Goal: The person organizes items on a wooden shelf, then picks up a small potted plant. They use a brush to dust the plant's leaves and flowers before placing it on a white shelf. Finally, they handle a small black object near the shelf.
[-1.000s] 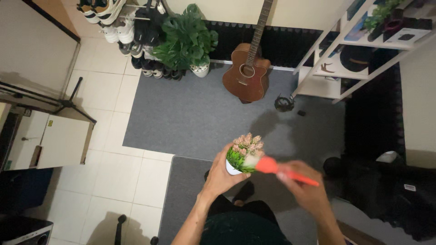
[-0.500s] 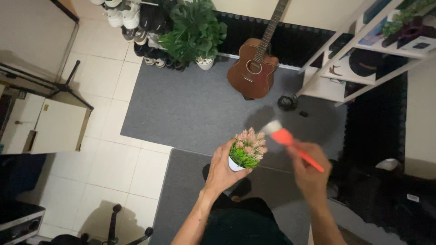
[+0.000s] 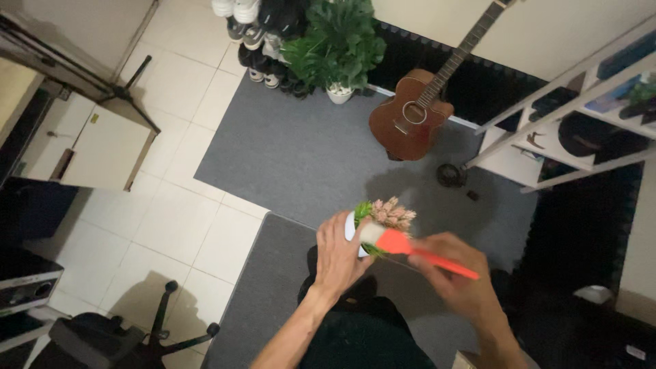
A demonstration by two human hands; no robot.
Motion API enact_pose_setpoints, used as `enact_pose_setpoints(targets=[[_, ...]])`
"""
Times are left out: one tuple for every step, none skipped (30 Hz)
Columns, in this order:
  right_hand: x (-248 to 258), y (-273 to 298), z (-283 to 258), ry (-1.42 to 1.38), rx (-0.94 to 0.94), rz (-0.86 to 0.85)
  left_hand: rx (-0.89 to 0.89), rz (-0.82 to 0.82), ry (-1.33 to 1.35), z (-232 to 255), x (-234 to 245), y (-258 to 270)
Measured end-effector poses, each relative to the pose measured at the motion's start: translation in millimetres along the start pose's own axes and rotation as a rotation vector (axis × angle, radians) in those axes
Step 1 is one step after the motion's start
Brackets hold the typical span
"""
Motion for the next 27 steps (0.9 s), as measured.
enact_pose_setpoints(targets=[[-2, -7, 0, 0.026, -0.070, -0.049, -0.010, 0.023, -0.027, -3, 2, 1], [-3, -12, 1, 0.054, -0.141, -0.097, -0.021, 0.045, -0.054, -6, 4, 2], [1, -13, -2, 0.067, -0.123, 0.013, -0.033, 0.065, -0.079, -9, 6, 7], [5, -13, -4, 0.080, -0.104, 0.123, -0.031, 0.053, -0.085, -13, 6, 11], [10, -16, -5, 0.093, -0.082, 0.234, -0.029, 0.044, -0.092, -17, 7, 10], [8, -21, -5, 0.039, -0.062, 0.154, -0.027, 0.034, -0.098, -20, 8, 9], [4, -26, -6, -0.015, -0.044, 0.075, -0.050, 0.037, -0.111, -26, 10, 10], [-1, -31, -6, -0.068, -0.026, -0.003, -0.073, 0.041, -0.125, -31, 12, 10], [-5, -32, -6, -0.074, -0.038, -0.056, -0.101, 0.040, -0.135, -33, 11, 11], [-9, -35, -4, -0.081, -0.051, -0.108, -0.122, 0.053, -0.127, -33, 10, 11], [-15, -41, -4, -0.089, -0.066, -0.160, -0.144, 0.064, -0.119, -35, 10, 11], [-13, -48, -2, -0.005, -0.102, -0.074, -0.166, 0.075, -0.110, -38, 11, 11], [-8, -51, 1, 0.081, -0.140, 0.013, -0.175, 0.061, -0.118, -41, 10, 14], [-3, -51, 3, 0.167, -0.176, 0.100, -0.185, 0.047, -0.126, -44, 10, 16], [-3, -54, 6, 0.071, -0.170, 0.129, -0.195, 0.038, -0.140, -49, 12, 16], [-1, -56, 9, -0.025, -0.163, 0.158, -0.200, 0.075, -0.092, -54, 15, 14], [-1, -53, 12, -0.122, -0.163, 0.187, -0.206, 0.107, -0.042, -57, 17, 14], [-5, -51, 15, -0.268, -0.133, 0.132, -0.211, 0.139, 0.009, -59, 20, 13], [-8, -49, 20, -0.410, -0.105, 0.083, -0.225, 0.163, 0.066, -59, 21, 12], [-13, -47, 25, -0.551, -0.074, 0.033, -0.239, 0.188, 0.124, -60, 22, 10], [-19, -46, 31, -0.511, -0.143, 0.018, -0.254, 0.212, 0.182, -61, 25, 8], [-24, -47, 38, -0.471, -0.212, 0.003, -0.287, 0.236, 0.179, -60, 28, 7], [-31, -48, 46, -0.433, -0.282, -0.012, -0.319, 0.258, 0.176, -60, 32, 7], [-34, -50, 54, -0.485, -0.320, 0.046, -0.352, 0.281, 0.173, -60, 36, 6], [-34, -50, 63, -0.533, -0.362, 0.109, -0.366, 0.298, 0.198, -60, 39, 4], [-34, -49, 72, -0.581, -0.403, 0.174, -0.379, 0.316, 0.223, -61, 42, 4], [-32, -46, 78, -0.704, -0.374, 0.202, -0.391, 0.337, 0.246, -61, 44, 1]])
Point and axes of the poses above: each hand's wrist, its own y-axis away from the middle knuckle, its own x-axis out of the back of the hand, z = x × y, the point moved 4 cm from there along -y, towards the middle knuckle, and after that the axes turned 14 degrees about -z, right-handed, at the moved point
